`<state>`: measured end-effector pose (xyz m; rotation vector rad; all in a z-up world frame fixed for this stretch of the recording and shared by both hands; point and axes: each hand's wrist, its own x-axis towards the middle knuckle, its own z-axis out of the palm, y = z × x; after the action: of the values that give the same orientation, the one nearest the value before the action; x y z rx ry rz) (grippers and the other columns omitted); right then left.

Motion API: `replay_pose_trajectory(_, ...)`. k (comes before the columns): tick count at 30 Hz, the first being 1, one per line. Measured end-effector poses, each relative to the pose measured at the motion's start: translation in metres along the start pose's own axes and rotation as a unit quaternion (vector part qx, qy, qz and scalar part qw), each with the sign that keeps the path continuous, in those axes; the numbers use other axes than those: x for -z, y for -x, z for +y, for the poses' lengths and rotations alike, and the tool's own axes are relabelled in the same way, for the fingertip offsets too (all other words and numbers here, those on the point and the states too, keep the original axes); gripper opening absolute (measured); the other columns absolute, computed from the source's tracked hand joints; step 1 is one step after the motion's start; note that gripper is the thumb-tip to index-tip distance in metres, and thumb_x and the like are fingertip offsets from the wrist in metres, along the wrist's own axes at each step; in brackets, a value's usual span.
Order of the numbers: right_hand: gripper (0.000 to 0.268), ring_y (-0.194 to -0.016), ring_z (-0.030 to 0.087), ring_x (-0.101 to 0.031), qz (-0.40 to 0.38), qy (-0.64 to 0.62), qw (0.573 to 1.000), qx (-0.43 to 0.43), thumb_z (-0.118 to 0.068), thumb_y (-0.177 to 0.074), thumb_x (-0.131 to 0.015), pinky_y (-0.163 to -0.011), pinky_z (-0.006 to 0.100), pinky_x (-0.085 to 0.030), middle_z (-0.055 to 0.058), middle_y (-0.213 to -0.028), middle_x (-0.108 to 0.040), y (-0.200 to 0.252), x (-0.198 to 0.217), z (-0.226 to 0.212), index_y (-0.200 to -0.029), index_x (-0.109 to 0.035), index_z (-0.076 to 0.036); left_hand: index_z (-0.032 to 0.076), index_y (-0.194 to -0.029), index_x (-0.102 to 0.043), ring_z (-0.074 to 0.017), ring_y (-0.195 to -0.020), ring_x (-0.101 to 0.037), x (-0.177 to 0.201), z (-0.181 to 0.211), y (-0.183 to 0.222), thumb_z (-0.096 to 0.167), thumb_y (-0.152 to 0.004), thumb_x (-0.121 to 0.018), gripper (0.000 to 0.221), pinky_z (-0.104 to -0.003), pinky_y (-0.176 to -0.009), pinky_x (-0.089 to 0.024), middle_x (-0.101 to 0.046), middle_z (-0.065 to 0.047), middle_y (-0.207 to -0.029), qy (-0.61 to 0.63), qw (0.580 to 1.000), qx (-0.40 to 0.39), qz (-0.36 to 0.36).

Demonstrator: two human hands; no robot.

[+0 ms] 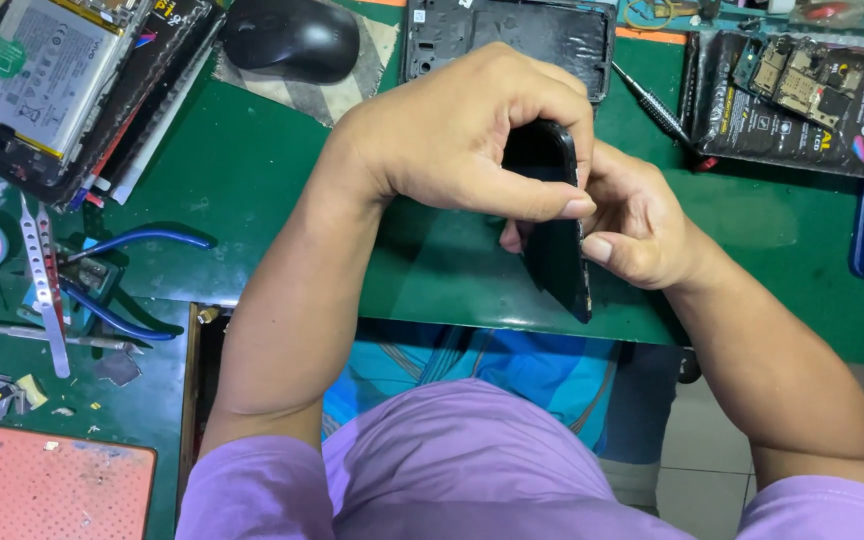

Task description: Reassembling internal components of a smartphone, including connecting ribbon cables and fitting the motherboard.

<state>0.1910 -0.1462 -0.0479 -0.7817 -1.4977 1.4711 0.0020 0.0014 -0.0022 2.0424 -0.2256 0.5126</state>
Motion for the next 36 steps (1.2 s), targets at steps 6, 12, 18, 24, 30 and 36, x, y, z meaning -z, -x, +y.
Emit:
replay_pose_trajectory(6,0.054,-0.096,0.034,-0.076,0.001,0.001,1.0,0.0,-0.043,-0.096,-0.062,-0.088,0.041,-0.065,0.024,-0.103,-0.069,0.0012,0.0017,0.0022,-0.124,-0.045,0.0,0.011,-0.095,-0.07,-0.0145,-0.077,-0.064,-0.0005,0.0015,0.0005,0.022,-0.096,-0.079,0.015,-0.028,-0.071,-0.05,-0.063,-0.004,-0.087,0.011,1.0,0.014,0.001)
replay_pose_trajectory(12,0.055,-0.096,0.034,-0.076,0.003,-0.008,1.0,-0.008,-0.044,-0.096,-0.064,-0.086,0.041,-0.065,0.024,-0.103,-0.069,0.002,0.0013,0.0022,-0.123,-0.045,0.0,0.011,-0.095,-0.07,-0.0151,-0.078,-0.063,-0.0002,0.0013,0.0009,0.023,-0.096,-0.079,0.015,-0.029,-0.073,-0.049,-0.063,-0.003,-0.087,0.004,1.0,0.008,0.001)
replay_pose_trajectory(18,0.05,-0.095,0.033,-0.076,-0.003,0.008,1.0,0.008,-0.044,-0.097,-0.062,-0.088,0.04,-0.063,0.023,-0.102,-0.068,-0.0002,0.0009,0.0019,-0.119,-0.045,-0.003,0.011,-0.095,-0.07,-0.0165,-0.08,-0.064,-0.0005,0.0,0.0005,0.022,-0.096,-0.079,0.014,-0.031,-0.074,-0.048,-0.064,-0.003,-0.087,-0.003,1.0,-0.001,0.002)
replay_pose_trajectory(24,0.051,-0.096,0.034,-0.077,0.005,-0.002,1.0,-0.009,-0.043,-0.095,-0.063,-0.084,0.039,-0.066,0.024,-0.104,-0.07,0.0028,0.0018,0.0032,-0.119,-0.046,-0.002,0.01,-0.096,-0.069,-0.0163,-0.079,-0.064,0.0,-0.0003,0.0008,0.021,-0.096,-0.079,0.014,-0.03,-0.073,-0.049,-0.065,-0.004,-0.088,-0.001,1.0,-0.005,0.001)
replay_pose_trajectory(30,0.052,-0.097,0.034,-0.077,0.005,-0.005,1.0,-0.01,-0.042,-0.095,-0.063,-0.084,0.039,-0.066,0.024,-0.105,-0.069,0.003,0.0018,0.0033,-0.121,-0.046,-0.001,0.01,-0.095,-0.07,-0.0162,-0.079,-0.063,-0.0001,0.0001,0.0008,0.022,-0.096,-0.079,0.015,-0.03,-0.073,-0.049,-0.064,-0.004,-0.087,0.002,1.0,-0.001,0.001)
replay_pose_trajectory(36,0.044,-0.096,0.034,-0.076,0.002,0.0,1.0,0.003,-0.042,-0.096,-0.062,-0.086,0.039,-0.064,0.024,-0.103,-0.069,0.001,0.0007,0.0028,-0.113,-0.046,-0.005,0.011,-0.095,-0.07,-0.0161,-0.08,-0.063,-0.0005,0.0005,0.0008,0.022,-0.097,-0.079,0.015,-0.03,-0.075,-0.048,-0.064,-0.003,-0.086,0.0,1.0,0.0,0.001)
